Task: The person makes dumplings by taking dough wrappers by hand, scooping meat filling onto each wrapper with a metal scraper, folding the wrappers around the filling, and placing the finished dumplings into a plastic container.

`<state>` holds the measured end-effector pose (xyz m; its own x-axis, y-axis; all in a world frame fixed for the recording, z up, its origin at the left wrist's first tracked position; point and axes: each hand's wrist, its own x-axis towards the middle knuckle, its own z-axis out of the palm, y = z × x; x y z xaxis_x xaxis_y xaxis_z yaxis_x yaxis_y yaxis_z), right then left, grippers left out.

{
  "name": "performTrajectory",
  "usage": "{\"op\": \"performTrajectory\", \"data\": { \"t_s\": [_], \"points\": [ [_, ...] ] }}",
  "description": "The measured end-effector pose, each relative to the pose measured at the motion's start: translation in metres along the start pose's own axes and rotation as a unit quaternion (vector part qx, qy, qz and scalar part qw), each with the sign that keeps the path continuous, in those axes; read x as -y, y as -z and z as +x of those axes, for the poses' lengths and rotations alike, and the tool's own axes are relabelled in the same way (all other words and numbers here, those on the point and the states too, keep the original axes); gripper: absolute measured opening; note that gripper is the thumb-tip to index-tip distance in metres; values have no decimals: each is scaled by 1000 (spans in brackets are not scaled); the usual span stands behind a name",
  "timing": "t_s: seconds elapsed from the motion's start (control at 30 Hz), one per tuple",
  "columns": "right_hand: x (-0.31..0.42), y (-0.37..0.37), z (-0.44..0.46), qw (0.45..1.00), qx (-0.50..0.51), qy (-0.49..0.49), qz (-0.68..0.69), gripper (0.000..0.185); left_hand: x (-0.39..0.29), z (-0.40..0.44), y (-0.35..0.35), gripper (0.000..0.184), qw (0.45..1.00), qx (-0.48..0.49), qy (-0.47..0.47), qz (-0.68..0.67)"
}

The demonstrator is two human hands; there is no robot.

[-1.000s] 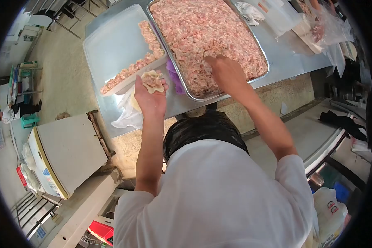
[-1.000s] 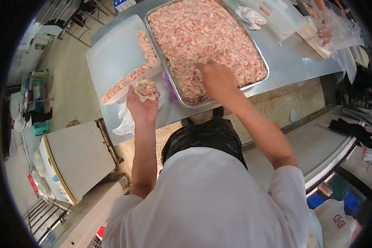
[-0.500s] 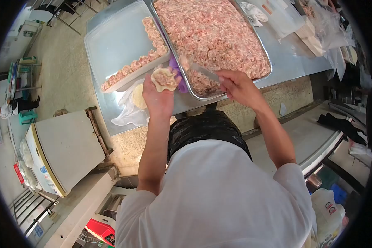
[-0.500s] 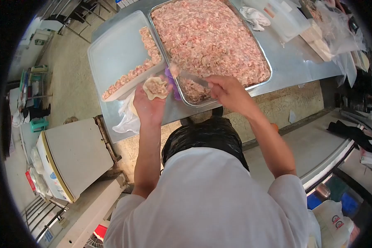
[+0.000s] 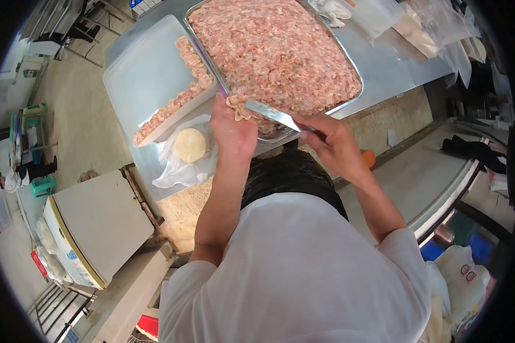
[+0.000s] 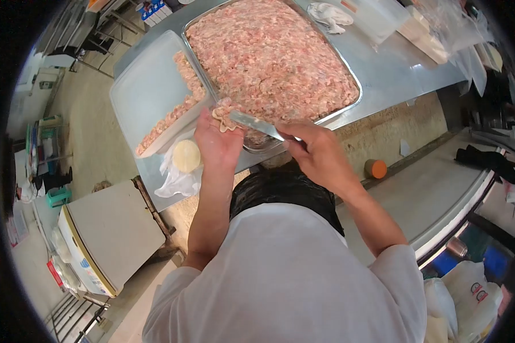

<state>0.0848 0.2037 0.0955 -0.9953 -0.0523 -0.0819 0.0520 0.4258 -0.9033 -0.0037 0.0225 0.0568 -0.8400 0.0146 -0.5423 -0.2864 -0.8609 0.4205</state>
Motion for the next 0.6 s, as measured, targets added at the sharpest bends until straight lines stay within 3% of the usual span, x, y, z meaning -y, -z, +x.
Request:
{"op": "performTrajectory", "data": {
  "t_s": [0.07, 0.17, 0.27, 0.37, 0.47, 0.5, 0.57, 0.6],
  "points": [
    [-11, -13, 4, 999, -2, 35, -26, 32, 1, -5, -11, 36, 999, -26, 44, -8],
    [-20, -19, 6, 997, -24, 69, -31, 33, 6, 12, 8, 34, 999, 34, 30, 13],
    [-24, -21, 7, 995, -35, 86, -43, 31, 13, 21, 22, 34, 998, -5, -6, 57],
    [-25, -16, 10, 997, -45, 53, 20, 25, 12, 29, 38, 41, 973, 207, 20, -99],
    [-1, 24, 15, 999, -11, 13, 28, 16, -16, -15, 5, 28, 989, 143, 15, 14],
    [11, 40, 18, 1000, 9, 2, 15, 13, -23, -12, 18, 25, 965, 192, 10, 179],
    [23, 60, 24, 999, 48, -21, -13, 9, -35, 4, 50, 26, 826, 278, 5, 490],
    [24, 66, 26, 997, 69, -37, -28, 9, -38, 0, 48, 35, 787, 338, 62, 512]
  ]
}}
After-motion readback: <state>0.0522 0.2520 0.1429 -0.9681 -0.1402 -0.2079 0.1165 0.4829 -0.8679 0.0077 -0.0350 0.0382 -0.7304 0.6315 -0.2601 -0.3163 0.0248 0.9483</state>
